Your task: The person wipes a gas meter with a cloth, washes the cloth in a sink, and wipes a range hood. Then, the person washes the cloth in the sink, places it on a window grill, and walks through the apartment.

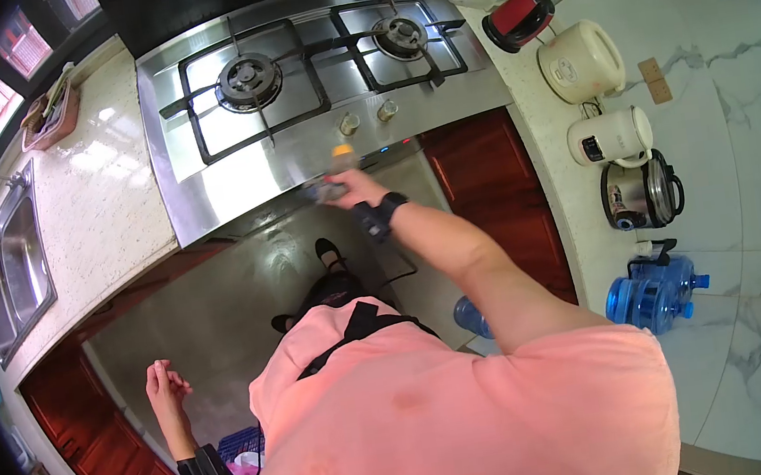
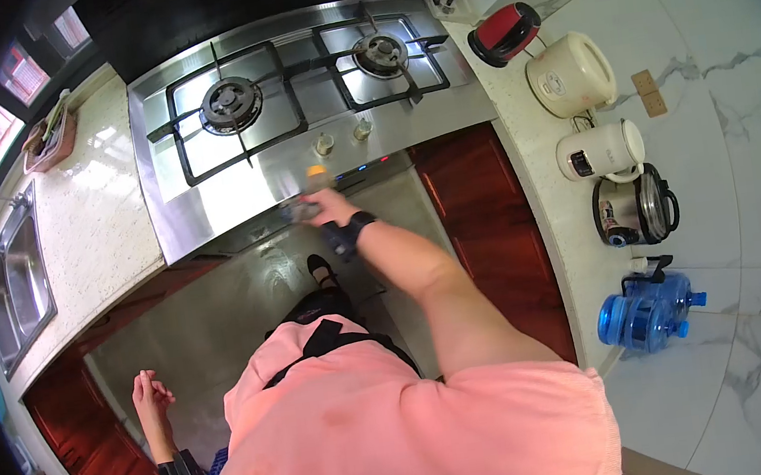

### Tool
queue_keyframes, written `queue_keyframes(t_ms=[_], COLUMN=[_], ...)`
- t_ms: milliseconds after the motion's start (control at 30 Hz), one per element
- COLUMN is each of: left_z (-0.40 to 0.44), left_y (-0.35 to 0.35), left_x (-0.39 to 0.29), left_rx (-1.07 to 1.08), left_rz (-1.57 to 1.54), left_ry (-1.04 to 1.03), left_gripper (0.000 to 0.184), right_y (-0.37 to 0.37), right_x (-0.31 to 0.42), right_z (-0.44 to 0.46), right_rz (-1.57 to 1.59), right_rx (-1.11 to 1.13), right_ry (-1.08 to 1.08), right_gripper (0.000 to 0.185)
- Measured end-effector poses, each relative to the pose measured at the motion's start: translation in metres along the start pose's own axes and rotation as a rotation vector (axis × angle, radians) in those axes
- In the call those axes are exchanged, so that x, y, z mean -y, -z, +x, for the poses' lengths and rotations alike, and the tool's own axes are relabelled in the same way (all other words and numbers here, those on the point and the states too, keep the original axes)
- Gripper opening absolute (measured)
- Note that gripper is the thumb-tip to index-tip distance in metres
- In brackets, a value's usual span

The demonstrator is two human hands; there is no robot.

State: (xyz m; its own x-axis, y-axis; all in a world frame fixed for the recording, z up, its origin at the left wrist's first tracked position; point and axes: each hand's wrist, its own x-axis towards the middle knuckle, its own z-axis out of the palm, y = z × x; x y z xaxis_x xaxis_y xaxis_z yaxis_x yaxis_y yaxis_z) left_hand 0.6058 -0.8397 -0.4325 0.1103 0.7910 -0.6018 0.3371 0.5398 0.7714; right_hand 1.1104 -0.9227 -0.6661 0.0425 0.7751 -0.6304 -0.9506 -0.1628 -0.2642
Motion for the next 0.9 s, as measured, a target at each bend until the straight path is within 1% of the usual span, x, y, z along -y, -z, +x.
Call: queue_keyframes(t_ms=[33,67,100,133,167,200,233,267,300,333,367,433,500,567,633,733,833,900], left_z=[0.001,0.002,0.004,0.006,0.007,0.009,0.009,0.01,0.012,0.014,0.014,0.016,0.016,0.016,0.018,0.019,0.02,0.02], left_y=[-0.008,-0.015,-0.023,-0.031,-0.039,-0.049,-0.058,-0.068,-0.076,-0.083,-0.089,-0.104,-0.116,-0.121,-0.124,-0.126,-0.123,-0.122], left_x=[-0.002,-0.004,-0.004,-0.005,-0.007,-0.01,-0.014,-0.017,-0.022,-0.026,-0.031,-0.04,-0.046,-0.05,-0.05,-0.054,-0.054,-0.053], left_rx=[0.004,0.014,0.024,0.035,0.044,0.054,0.066,0.078,0.09,0.102,0.111,0.136,0.137,0.138,0.143,0.123,0.13,0.116], left_rz=[-0.001,-0.001,-0.001,0.002,0.003,0.006,0.013,0.029,0.046,0.063,0.073,0.085,0.099,0.111,0.116,0.129,0.149,0.153], left_ry=[0.002,0.011,0.02,0.03,0.034,0.041,0.049,0.048,0.045,0.039,0.03,0.012,0.013,0.018,0.02,0.008,-0.011,-0.007], left_gripper=[0.03,0.03,0.03,0.03,0.029,0.029,0.029,0.029,0.029,0.029,0.028,0.027,0.029,0.029,0.03,0.03,0.029,0.03], right_y=[0.012,0.035,0.055,0.08,0.1,0.132,0.148,0.218,0.195,0.198,0.21,0.239,0.198,0.193,0.126,0.135,0.129,0.129], right_x=[0.027,0.058,0.085,0.118,0.141,0.173,0.19,0.221,0.224,0.233,0.242,0.248,0.218,0.186,0.148,0.139,0.14,0.14], right_z=[-0.019,-0.033,-0.046,-0.054,-0.065,-0.072,-0.091,-0.066,-0.094,-0.101,-0.104,-0.102,-0.115,-0.105,-0.116,-0.084,-0.073,-0.073], right_rz=[-0.006,-0.107,-0.166,-0.336,-0.35,-0.457,-0.671,-0.18,-0.106,0.028,0.019,-0.231,-0.301,-0.263,-0.162,-0.139,-0.207,-0.319], right_rx=[-0.081,-0.126,-0.159,-0.251,-0.337,-0.484,-0.502,-0.667,-0.722,-0.707,-0.77,-0.861,-0.769,-0.532,-0.506,-0.432,-0.466,-0.444], right_ry=[0.048,0.051,0.11,0.13,0.233,0.243,0.381,0.361,0.546,0.623,0.592,0.446,0.28,0.136,0.223,0.069,0.054,0.1], right_gripper=[0.022,0.022,0.023,0.03,0.028,0.024,0.022,0.035,0.032,0.031,0.032,0.032,0.021,0.024,0.029,0.031,0.03,0.041])
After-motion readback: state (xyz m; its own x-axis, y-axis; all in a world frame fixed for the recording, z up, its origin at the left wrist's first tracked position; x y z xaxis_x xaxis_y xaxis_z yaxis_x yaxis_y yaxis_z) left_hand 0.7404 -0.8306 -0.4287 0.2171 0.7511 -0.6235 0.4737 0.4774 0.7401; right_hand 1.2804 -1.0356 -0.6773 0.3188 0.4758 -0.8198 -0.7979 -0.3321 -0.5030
